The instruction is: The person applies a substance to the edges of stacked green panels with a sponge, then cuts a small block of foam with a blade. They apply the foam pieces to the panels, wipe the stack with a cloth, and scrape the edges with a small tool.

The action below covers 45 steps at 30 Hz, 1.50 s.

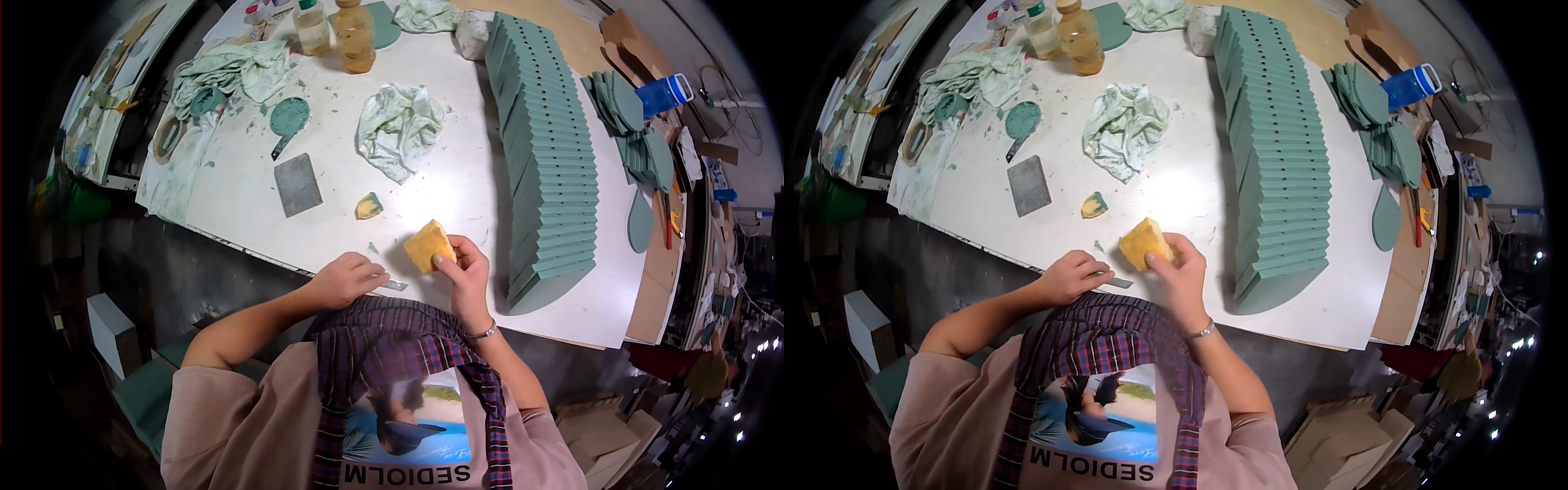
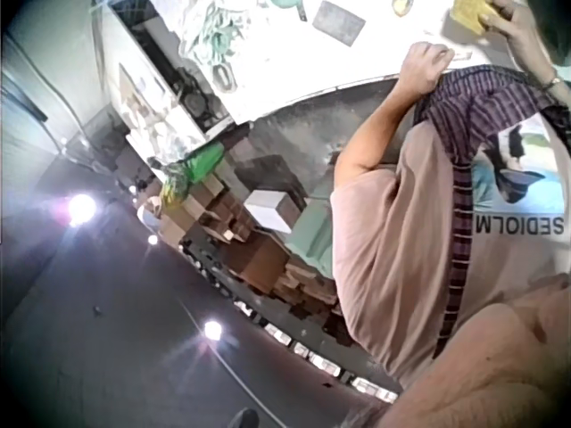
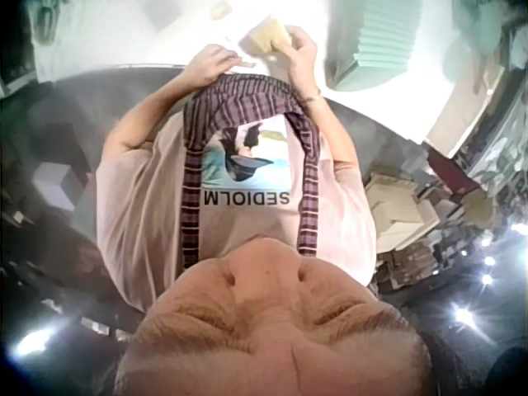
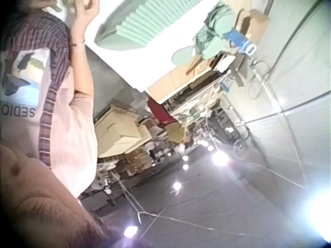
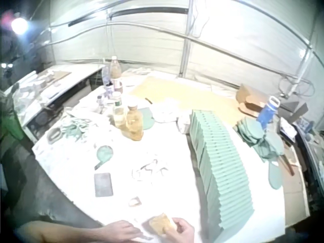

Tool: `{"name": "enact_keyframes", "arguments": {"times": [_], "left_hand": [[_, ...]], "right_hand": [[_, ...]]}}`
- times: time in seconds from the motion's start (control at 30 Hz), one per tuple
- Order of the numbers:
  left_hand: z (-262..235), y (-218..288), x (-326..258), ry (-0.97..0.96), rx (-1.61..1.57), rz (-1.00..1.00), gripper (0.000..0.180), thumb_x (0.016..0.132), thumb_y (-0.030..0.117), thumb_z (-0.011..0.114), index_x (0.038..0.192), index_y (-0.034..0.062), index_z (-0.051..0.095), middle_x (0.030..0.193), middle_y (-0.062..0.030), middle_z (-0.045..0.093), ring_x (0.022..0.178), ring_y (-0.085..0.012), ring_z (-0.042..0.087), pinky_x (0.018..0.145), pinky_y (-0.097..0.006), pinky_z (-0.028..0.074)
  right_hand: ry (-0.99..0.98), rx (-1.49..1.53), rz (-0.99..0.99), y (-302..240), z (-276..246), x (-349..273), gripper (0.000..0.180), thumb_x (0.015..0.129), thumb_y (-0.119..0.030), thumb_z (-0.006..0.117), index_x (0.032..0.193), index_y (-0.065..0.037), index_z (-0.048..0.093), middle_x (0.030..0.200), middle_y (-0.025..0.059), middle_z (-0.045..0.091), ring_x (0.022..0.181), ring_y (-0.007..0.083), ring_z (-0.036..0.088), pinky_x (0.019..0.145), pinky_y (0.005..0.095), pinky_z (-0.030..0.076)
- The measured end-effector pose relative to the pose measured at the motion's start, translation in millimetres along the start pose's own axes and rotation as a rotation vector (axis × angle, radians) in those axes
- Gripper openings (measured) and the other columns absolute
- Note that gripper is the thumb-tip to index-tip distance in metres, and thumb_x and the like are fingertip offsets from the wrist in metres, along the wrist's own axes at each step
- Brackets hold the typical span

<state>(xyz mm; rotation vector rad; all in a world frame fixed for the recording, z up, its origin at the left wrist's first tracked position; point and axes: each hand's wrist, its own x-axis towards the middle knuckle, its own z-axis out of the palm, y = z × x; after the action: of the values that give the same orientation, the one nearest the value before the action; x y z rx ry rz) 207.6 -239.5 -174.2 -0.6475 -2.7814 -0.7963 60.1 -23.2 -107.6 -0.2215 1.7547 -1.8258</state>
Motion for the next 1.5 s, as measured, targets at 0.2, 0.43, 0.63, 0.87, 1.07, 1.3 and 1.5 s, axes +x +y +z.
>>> {"name": "enact_keyframes", "arguments": {"times": [0.2,0.43,0.63,0.87,1.07,1.3,1.5], "left_hand": [[-19,8,-29,0.011,0.005,-0.028,0.037,0.083,0.014,0.059,0.119,0.0081,0.067,0.102,-0.006,0.062,0.092,-0.0248,0.058,0.082,-0.039,0.047],[-44,14,-71,0.381,-0.154,-0.692,0.015,0.083,0.003,0.066,0.098,0.0015,0.069,0.081,-0.0085,0.062,0.071,-0.0242,0.059,0.064,-0.033,0.047],[-69,22,-42,0.623,-0.218,-0.742,0.007,0.089,0.001,0.066,0.096,-0.0005,0.066,0.066,-0.0088,0.059,0.056,-0.0178,0.059,0.054,-0.029,0.045],[-75,25,-40,0.352,0.121,-0.643,0.008,0.086,0.008,0.068,0.088,0.0055,0.06,0.064,-0.0108,0.057,0.057,-0.0313,0.061,0.051,-0.042,0.046],[-71,19,-39,0.288,0.185,-0.56,0.008,0.084,0.005,0.064,0.084,0.0059,0.056,0.06,-0.0098,0.055,0.054,-0.0304,0.059,0.048,-0.043,0.046],[-72,20,-37,0.195,0.178,-0.547,0.009,0.077,0.001,0.061,0.081,0.0053,0.054,0.06,-0.0104,0.055,0.055,-0.0311,0.06,0.05,-0.043,0.048],[-78,20,-35,0.096,0.222,-0.473,0.015,0.071,0.002,0.061,0.084,0.0028,0.053,0.065,-0.0096,0.06,0.062,-0.0279,0.066,0.057,-0.041,0.052]], "right_hand": [[-0.105,0.158,0.197,2,28,6,0.029,0.087,-0.006,0.07,0.114,0.003,0.063,0.098,0.0067,0.069,0.085,0.0101,0.066,0.08,0.0255,0.054],[-0.153,-0.462,-0.191,31,76,20,0.037,0.076,-0.009,0.081,0.108,0.002,0.065,0.1,0.0068,0.067,0.088,0.0126,0.064,0.078,0.0276,0.053],[-0.214,-0.711,-0.478,55,114,27,0.035,0.069,-0.006,0.082,0.1,0.0,0.066,0.091,0.013,0.064,0.08,0.0269,0.063,0.073,0.0335,0.052],[-0.176,-0.724,-0.488,61,119,24,0.034,0.068,-0.004,0.081,0.098,0.002,0.065,0.092,0.0139,0.063,0.082,0.0295,0.063,0.074,0.0353,0.052],[-0.157,-0.738,-0.522,61,120,21,0.036,0.068,-0.003,0.08,0.1,0.002,0.064,0.093,0.0146,0.064,0.083,0.0318,0.063,0.075,0.0367,0.052],[-0.14,-0.717,-0.547,60,118,17,0.039,0.067,-0.004,0.082,0.102,0.0,0.064,0.096,0.0152,0.063,0.084,0.0324,0.063,0.075,0.0381,0.053],[-0.13,-0.766,-0.605,60,119,15,0.038,0.068,-0.004,0.082,0.1,0.0,0.063,0.095,0.0148,0.062,0.082,0.0319,0.062,0.072,0.0382,0.052]]}}
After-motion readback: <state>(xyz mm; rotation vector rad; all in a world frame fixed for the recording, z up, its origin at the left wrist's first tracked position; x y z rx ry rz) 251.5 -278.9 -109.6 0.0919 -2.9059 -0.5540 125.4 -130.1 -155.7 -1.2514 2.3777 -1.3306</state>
